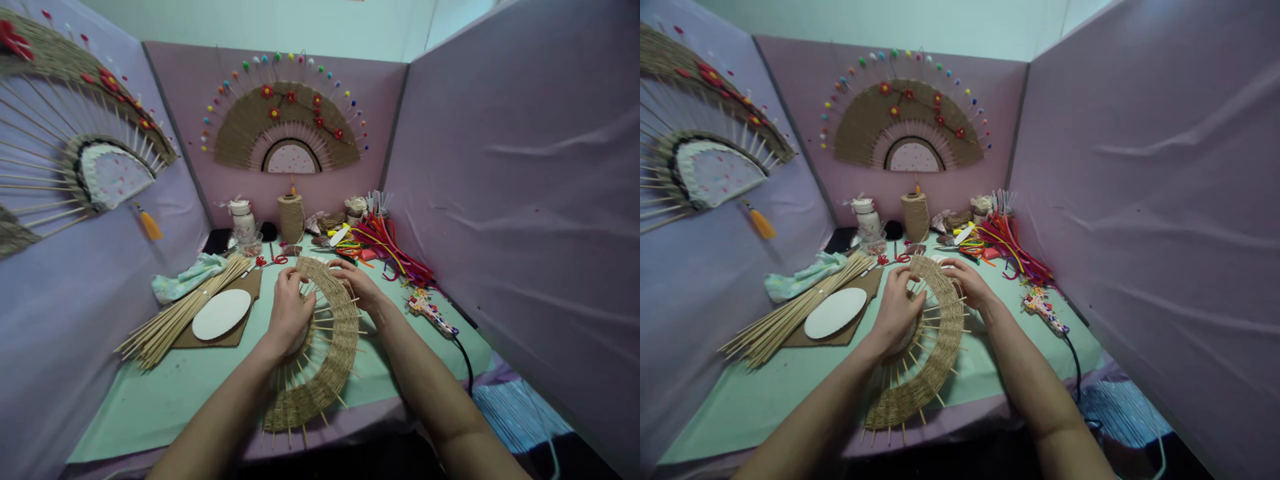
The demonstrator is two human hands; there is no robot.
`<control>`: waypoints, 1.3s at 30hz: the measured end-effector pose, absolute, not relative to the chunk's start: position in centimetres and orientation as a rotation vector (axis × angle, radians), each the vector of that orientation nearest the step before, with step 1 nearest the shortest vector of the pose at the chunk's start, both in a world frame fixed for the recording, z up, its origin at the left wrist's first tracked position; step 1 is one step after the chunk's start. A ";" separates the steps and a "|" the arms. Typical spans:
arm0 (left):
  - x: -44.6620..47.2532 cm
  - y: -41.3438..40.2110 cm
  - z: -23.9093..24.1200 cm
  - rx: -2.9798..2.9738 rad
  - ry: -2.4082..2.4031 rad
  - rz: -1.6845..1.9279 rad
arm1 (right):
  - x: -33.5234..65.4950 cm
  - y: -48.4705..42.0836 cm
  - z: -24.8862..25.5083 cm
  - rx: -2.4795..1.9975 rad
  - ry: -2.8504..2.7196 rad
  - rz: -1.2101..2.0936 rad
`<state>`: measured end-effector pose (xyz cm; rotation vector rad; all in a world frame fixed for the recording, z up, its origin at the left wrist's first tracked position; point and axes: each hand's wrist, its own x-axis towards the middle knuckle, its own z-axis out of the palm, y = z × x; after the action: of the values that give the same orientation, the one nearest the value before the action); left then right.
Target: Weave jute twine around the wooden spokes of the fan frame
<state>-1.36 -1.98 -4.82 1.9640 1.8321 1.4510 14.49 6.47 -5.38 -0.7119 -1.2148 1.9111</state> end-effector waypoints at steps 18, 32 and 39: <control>-1.8 -3.0 -5.8 2.033 1.779 1.596 | 14.2 5.1 -4.7 -0.700 -1.230 1.871; -1.7 -2.9 -5.9 2.086 1.842 1.570 | 14.3 5.3 -4.7 -0.685 -1.269 1.813; -1.9 -2.7 -6.5 2.154 1.908 1.543 | 13.9 5.3 -5.1 -0.837 -1.317 1.628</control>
<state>-1.87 -2.72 -6.46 2.1536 1.9078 1.5430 13.91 5.30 -5.05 -0.8374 -1.3174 1.6280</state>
